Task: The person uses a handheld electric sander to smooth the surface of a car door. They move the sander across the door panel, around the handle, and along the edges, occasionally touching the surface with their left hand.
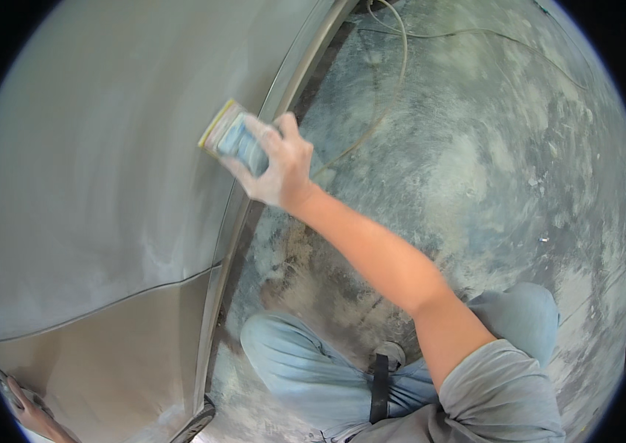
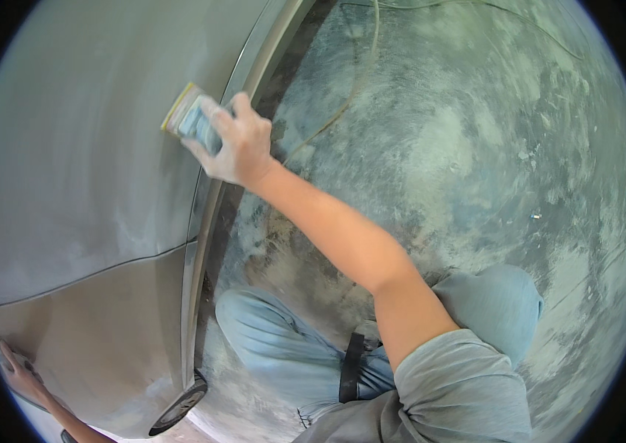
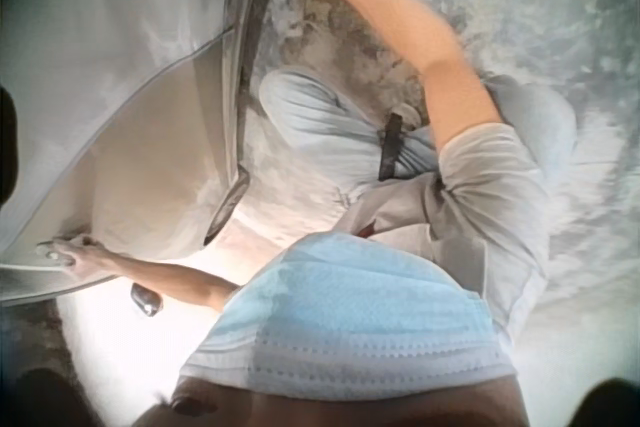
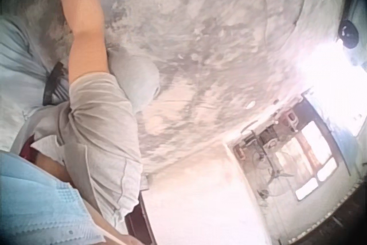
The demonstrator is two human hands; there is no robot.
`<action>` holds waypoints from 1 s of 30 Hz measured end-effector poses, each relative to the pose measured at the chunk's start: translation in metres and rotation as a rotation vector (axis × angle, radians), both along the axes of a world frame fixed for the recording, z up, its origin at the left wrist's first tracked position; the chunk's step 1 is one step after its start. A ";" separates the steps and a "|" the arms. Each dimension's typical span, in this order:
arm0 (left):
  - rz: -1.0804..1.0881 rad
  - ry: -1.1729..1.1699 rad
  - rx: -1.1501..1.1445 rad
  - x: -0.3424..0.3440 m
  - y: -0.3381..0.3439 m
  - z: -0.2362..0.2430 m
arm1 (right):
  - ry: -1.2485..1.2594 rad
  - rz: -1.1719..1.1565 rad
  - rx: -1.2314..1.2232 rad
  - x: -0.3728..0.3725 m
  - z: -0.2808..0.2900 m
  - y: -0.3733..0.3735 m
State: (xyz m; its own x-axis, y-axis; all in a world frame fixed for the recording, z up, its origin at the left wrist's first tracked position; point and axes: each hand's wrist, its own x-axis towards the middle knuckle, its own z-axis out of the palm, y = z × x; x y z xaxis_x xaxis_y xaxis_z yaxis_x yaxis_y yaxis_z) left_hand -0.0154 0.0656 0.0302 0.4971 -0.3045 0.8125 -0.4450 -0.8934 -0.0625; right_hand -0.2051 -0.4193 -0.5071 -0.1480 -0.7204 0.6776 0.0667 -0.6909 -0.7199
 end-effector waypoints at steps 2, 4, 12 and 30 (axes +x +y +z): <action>-0.093 0.064 -0.080 -0.001 -0.003 0.002 | -0.012 -0.061 0.010 -0.002 0.003 -0.039; -0.159 0.082 -0.094 -0.006 -0.008 0.001 | -0.016 -0.101 0.010 -0.005 0.000 -0.079; -0.066 0.120 -0.083 -0.035 -0.025 0.001 | -0.030 -0.246 0.003 -0.029 0.023 -0.199; -0.047 0.149 -0.096 -0.053 -0.036 0.019 | -0.005 0.177 0.028 -0.039 0.061 -0.034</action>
State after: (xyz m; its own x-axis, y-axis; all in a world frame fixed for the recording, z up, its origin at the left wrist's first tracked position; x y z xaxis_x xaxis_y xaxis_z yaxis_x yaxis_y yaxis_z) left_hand -0.0682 0.0298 0.0487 0.6012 -0.2549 0.7574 -0.4842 -0.8701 0.0916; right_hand -0.2446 -0.4536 -0.4462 -0.0205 -0.7540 0.6565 0.1893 -0.6477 -0.7380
